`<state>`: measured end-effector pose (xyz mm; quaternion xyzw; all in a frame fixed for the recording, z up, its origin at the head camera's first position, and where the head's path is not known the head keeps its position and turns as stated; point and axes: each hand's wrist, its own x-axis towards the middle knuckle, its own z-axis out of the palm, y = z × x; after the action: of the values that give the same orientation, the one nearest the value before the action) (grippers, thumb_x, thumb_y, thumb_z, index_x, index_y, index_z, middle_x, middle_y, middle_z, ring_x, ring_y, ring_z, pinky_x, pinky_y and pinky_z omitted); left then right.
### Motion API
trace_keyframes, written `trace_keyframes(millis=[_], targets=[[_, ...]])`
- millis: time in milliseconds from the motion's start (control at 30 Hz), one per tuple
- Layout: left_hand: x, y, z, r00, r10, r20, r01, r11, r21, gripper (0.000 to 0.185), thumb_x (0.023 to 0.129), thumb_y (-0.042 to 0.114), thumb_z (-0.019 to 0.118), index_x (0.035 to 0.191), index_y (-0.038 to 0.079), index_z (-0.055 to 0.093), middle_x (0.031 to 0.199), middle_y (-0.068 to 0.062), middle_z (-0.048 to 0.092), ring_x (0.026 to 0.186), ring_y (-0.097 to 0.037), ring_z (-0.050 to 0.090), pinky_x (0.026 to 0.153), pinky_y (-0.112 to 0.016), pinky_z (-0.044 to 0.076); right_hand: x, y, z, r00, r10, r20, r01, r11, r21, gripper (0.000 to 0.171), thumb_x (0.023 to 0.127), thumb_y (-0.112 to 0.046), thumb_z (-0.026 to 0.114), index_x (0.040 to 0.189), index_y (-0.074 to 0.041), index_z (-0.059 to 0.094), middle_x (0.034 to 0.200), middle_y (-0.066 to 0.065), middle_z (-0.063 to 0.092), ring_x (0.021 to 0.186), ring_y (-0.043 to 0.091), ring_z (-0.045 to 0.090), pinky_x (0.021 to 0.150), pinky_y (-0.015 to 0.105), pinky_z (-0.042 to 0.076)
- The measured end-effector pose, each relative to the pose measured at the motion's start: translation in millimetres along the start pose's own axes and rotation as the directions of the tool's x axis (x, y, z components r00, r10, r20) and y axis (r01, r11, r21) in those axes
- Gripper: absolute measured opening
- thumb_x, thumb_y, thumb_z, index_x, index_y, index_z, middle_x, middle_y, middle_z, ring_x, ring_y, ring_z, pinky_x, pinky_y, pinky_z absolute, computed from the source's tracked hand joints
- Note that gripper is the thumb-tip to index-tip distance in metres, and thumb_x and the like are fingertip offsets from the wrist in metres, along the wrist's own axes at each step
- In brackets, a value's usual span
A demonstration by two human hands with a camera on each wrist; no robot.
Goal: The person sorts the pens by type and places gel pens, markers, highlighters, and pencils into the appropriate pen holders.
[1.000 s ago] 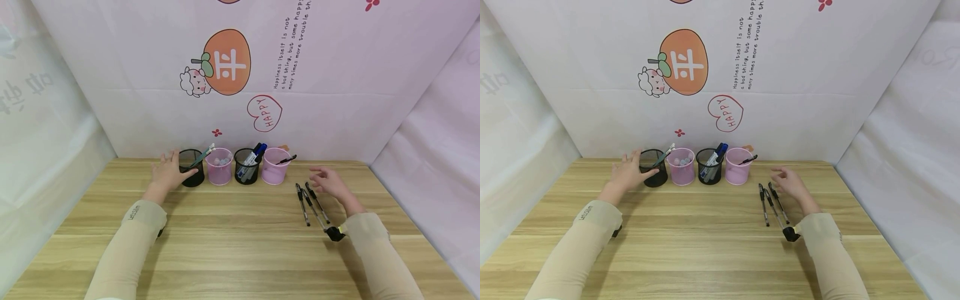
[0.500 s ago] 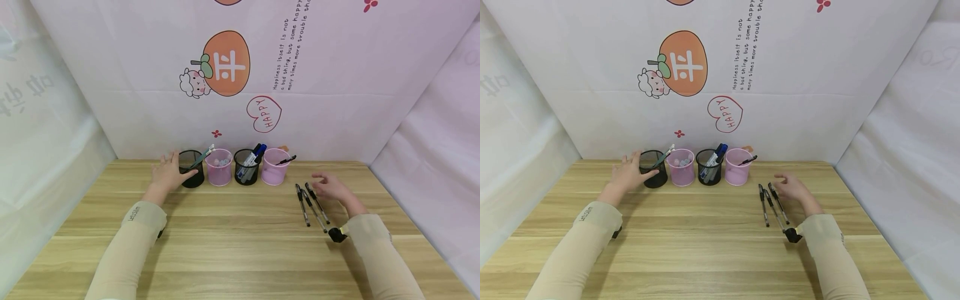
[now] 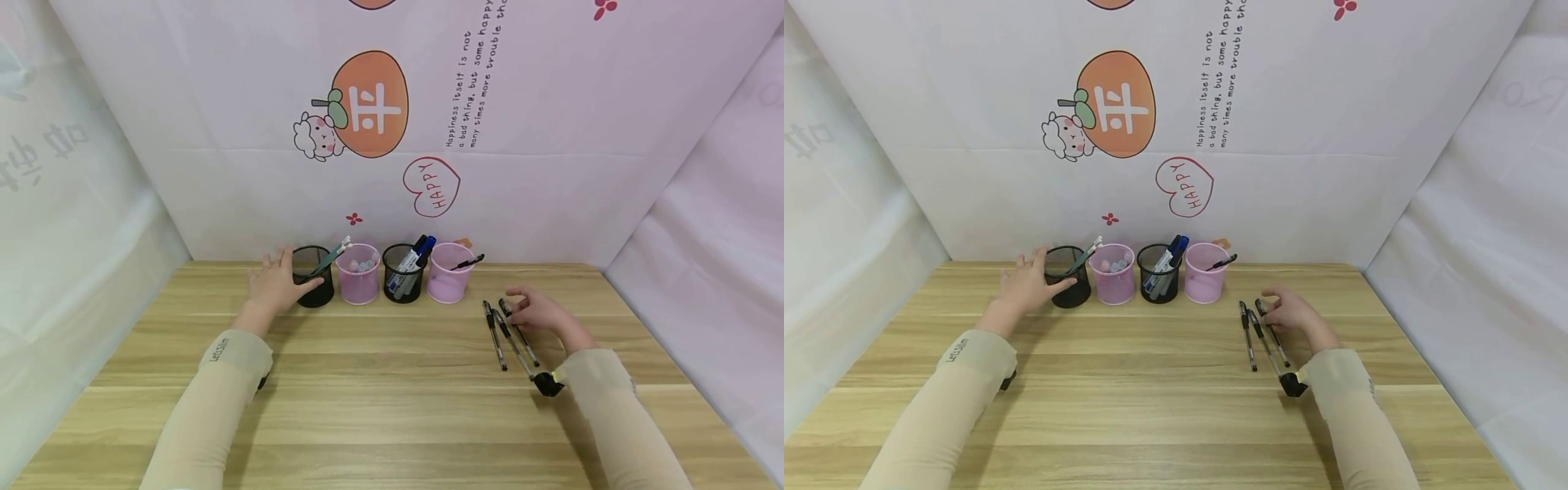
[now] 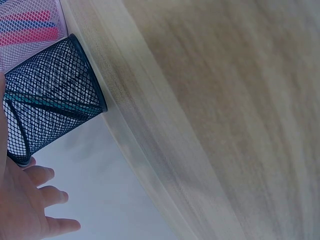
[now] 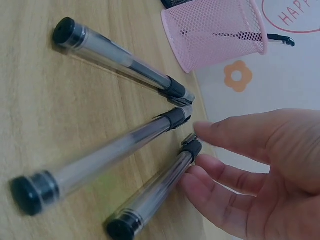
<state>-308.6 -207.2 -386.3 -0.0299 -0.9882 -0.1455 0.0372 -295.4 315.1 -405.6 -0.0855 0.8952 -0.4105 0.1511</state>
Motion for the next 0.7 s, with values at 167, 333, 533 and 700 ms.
trace_keyframes(millis=[167,333,533,700], targets=[[0.0,-0.4,0.1,1.0,-0.002,0.001,0.002,1.0,0.004,0.107,0.095,0.069,0.056,0.163,0.0,0.011,0.167,-0.027,0.015,0.15,-0.055,0.01,0.11,-0.08,0.013,2.5,-2.0,0.9,1.0,0.01,0.02,-0.009,1.0,-0.029,0.073,0.088,0.011,0.069,0.149,0.016,0.029,0.097,0.016,0.057,0.07,0.016,0.054,0.065,0.03,0.056],[0.0,-0.1,0.0,1.0,-0.002,0.002,0.002,1.0,0.006,0.107,0.095,0.07,0.056,0.163,0.0,0.011,0.167,-0.026,0.016,0.15,-0.055,0.01,0.11,-0.08,0.014,4.1,-5.2,1.5,0.999,0.024,0.028,-0.023,0.999,-0.044,0.074,0.086,0.014,0.067,0.15,0.016,0.029,0.098,0.018,0.056,0.069,0.017,0.052,0.065,0.031,0.055],[0.3,-0.2,0.0,1.0,-0.001,0.003,0.001,1.0,0.001,0.107,0.095,0.069,0.056,0.163,0.001,0.011,0.167,-0.027,0.016,0.149,-0.056,0.01,0.109,-0.08,0.013,5.8,-8.5,2.7,0.998,0.051,0.042,-0.048,0.996,-0.069,0.076,0.084,0.016,0.064,0.152,0.015,0.029,0.112,0.028,0.055,0.073,0.019,0.056,0.069,0.035,0.057],[0.5,-0.4,0.4,1.0,-0.002,0.004,0.002,1.0,-0.007,0.107,0.095,0.069,0.056,0.163,0.0,0.011,0.166,-0.027,0.015,0.15,-0.056,0.01,0.109,-0.081,0.012,5.9,-12.4,4.1,0.996,0.066,0.057,-0.061,0.995,-0.079,0.078,0.08,0.018,0.059,0.151,0.017,0.027,0.119,0.035,0.053,0.071,0.019,0.057,0.07,0.035,0.058]])
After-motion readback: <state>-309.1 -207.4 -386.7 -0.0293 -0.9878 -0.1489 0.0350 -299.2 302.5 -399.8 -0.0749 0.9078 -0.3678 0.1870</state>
